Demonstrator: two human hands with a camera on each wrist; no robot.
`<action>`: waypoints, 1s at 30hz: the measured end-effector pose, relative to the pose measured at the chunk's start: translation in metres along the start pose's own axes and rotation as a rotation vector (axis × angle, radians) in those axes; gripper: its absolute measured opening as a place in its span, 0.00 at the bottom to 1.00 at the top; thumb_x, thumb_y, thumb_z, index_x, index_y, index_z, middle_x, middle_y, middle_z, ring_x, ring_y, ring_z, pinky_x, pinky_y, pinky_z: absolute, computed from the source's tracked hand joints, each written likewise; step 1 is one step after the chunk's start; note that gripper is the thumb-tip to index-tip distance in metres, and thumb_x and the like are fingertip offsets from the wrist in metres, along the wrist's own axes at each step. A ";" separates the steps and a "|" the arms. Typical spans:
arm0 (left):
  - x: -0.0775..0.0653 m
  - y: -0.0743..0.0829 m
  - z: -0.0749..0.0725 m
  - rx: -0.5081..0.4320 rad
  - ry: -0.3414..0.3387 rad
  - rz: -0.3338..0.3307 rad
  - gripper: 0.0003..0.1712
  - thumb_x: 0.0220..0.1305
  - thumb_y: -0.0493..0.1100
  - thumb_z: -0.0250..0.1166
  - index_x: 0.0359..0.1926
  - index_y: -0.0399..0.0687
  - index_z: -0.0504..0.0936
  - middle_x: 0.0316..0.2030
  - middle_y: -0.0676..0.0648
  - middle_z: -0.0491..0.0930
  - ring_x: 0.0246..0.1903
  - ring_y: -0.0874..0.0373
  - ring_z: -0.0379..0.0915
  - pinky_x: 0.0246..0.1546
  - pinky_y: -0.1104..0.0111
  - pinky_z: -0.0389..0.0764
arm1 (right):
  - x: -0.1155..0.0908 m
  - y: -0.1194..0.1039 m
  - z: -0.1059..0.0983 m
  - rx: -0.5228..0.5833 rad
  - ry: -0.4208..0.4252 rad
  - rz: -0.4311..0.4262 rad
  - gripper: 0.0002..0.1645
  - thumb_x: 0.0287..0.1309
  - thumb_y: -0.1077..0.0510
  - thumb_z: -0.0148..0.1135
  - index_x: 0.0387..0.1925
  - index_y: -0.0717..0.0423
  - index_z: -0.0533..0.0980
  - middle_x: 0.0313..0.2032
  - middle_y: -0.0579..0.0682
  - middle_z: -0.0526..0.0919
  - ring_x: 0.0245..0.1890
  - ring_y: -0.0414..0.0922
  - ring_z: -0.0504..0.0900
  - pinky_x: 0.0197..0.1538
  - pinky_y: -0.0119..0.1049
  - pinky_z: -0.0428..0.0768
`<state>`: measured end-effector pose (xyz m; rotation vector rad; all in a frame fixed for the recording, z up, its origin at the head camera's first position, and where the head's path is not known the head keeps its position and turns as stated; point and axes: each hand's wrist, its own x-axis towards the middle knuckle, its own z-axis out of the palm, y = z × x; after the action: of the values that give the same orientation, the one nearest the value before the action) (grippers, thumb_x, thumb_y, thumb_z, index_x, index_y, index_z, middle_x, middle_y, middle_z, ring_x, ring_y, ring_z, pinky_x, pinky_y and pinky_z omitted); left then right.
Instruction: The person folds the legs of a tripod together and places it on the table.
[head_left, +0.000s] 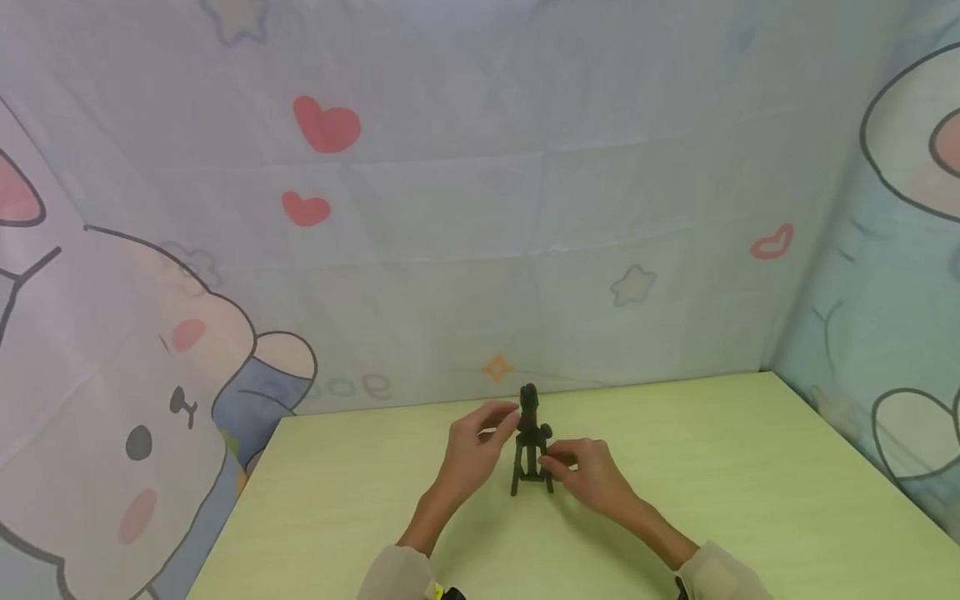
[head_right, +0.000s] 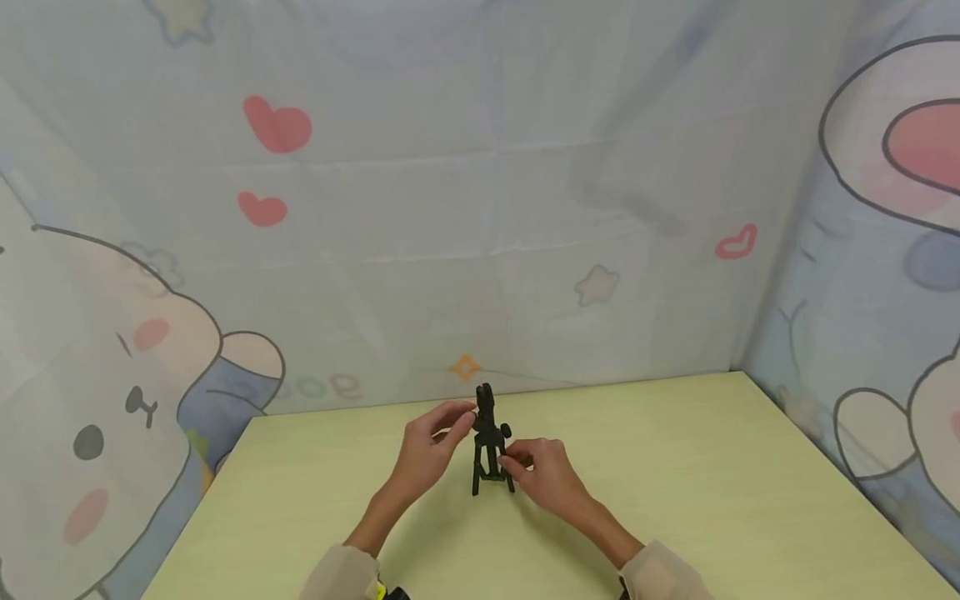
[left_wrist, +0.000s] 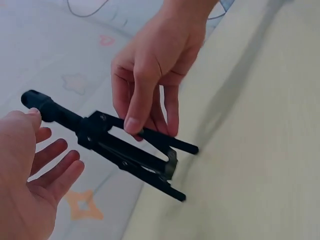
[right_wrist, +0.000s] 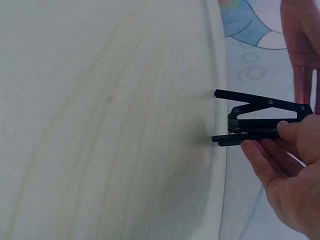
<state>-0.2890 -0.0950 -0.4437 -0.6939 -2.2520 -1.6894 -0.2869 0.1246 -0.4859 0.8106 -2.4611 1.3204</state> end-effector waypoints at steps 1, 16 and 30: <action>-0.003 -0.004 -0.001 -0.003 -0.008 -0.015 0.15 0.77 0.50 0.63 0.56 0.49 0.86 0.50 0.47 0.86 0.50 0.50 0.84 0.49 0.66 0.86 | 0.000 0.001 0.000 -0.004 -0.010 -0.001 0.05 0.68 0.62 0.69 0.39 0.59 0.88 0.37 0.49 0.91 0.35 0.46 0.91 0.38 0.32 0.87; -0.033 -0.045 0.003 0.112 -0.190 -0.126 0.06 0.71 0.33 0.67 0.47 0.40 0.87 0.41 0.44 0.88 0.41 0.50 0.87 0.43 0.68 0.86 | -0.003 0.005 0.001 -0.010 -0.090 0.020 0.03 0.65 0.64 0.71 0.39 0.60 0.87 0.34 0.50 0.90 0.35 0.45 0.89 0.36 0.32 0.86; -0.036 -0.055 0.015 0.117 -0.115 -0.113 0.05 0.63 0.31 0.72 0.40 0.38 0.88 0.33 0.49 0.88 0.35 0.55 0.86 0.42 0.65 0.85 | -0.003 0.005 0.001 0.031 -0.089 0.019 0.03 0.65 0.67 0.69 0.37 0.61 0.87 0.35 0.54 0.90 0.35 0.54 0.90 0.32 0.32 0.85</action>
<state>-0.2847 -0.1009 -0.5104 -0.6640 -2.4902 -1.5877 -0.2873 0.1271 -0.4909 0.8739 -2.5279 1.3610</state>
